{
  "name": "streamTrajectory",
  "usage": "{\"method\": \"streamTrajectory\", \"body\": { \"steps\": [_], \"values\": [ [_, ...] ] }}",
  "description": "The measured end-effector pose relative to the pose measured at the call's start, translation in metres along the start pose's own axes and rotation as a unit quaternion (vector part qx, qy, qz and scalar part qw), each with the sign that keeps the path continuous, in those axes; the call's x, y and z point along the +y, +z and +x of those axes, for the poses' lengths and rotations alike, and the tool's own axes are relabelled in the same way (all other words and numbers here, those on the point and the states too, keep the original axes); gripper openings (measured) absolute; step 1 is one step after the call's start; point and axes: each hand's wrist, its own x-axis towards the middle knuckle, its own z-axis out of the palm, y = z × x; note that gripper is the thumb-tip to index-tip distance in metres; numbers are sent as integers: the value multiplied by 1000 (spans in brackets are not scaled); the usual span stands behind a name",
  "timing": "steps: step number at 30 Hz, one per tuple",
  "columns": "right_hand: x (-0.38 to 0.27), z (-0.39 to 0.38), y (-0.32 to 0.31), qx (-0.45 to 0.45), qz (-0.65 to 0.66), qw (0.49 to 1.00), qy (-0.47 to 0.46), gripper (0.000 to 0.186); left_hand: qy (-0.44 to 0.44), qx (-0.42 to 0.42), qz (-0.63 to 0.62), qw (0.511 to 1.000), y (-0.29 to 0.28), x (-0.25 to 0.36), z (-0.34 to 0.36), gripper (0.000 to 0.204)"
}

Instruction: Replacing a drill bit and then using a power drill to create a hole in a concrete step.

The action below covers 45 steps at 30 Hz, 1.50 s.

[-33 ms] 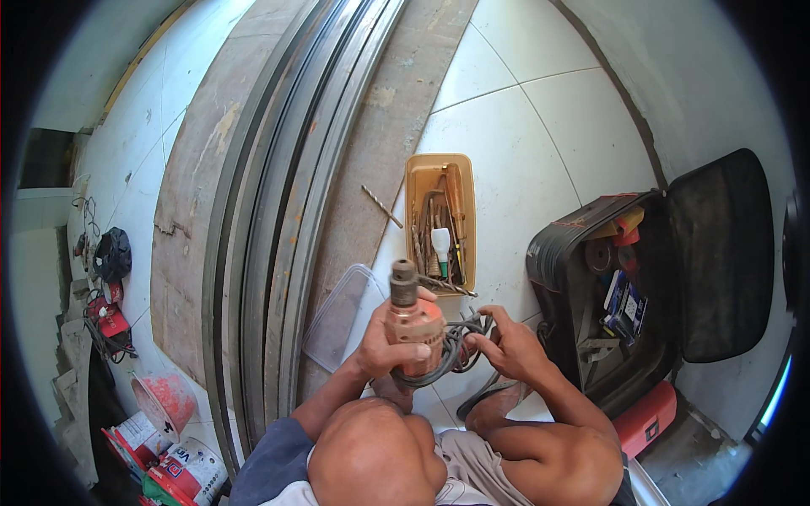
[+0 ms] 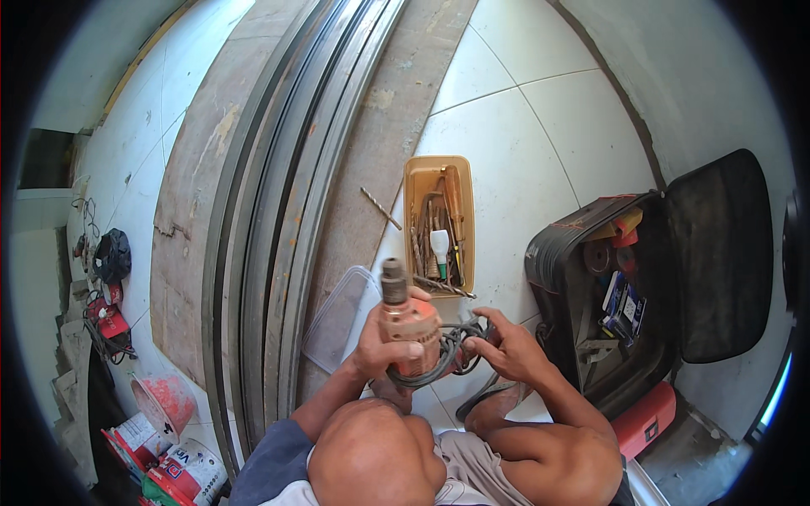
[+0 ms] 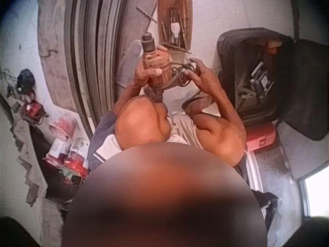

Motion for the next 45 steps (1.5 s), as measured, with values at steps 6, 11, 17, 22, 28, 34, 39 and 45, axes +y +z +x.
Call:
{"method": "streamTrajectory", "body": {
  "steps": [6, 11, 17, 22, 28, 34, 39, 45],
  "values": [
    [17, -2, -13, 63, 13, 972, -224, 78, 59, 76, -232, 968, -22, -1, -4, 73],
    [25, -2, 15, 275, -5, 924, -266, 45, 108, 111, -352, 923, -36, -4, 2, 69],
    [9, 10, -29, 342, 100, 921, -155, 18, 87, 19, -343, 935, -36, -4, 3, 71],
    [13, 16, -49, 209, 20, 977, -24, 35, 112, -50, -369, 921, -28, 5, 7, 73],
    [31, 8, -41, 123, 250, 960, -14, 33, 125, -57, -360, 923, -33, 32, 21, 75],
    [7, 8, -1, -47, 704, 709, 9, 17, 156, -101, -348, 919, -23, 9, 20, 75],
    [5, 4, 12, -40, 694, 717, -46, 26, 98, -76, -439, 890, -12, -13, 20, 77],
    [-19, 2, -4, -29, 619, 781, -80, 32, 32, -78, -488, 869, -28, -35, 17, 77]
  ]
}}
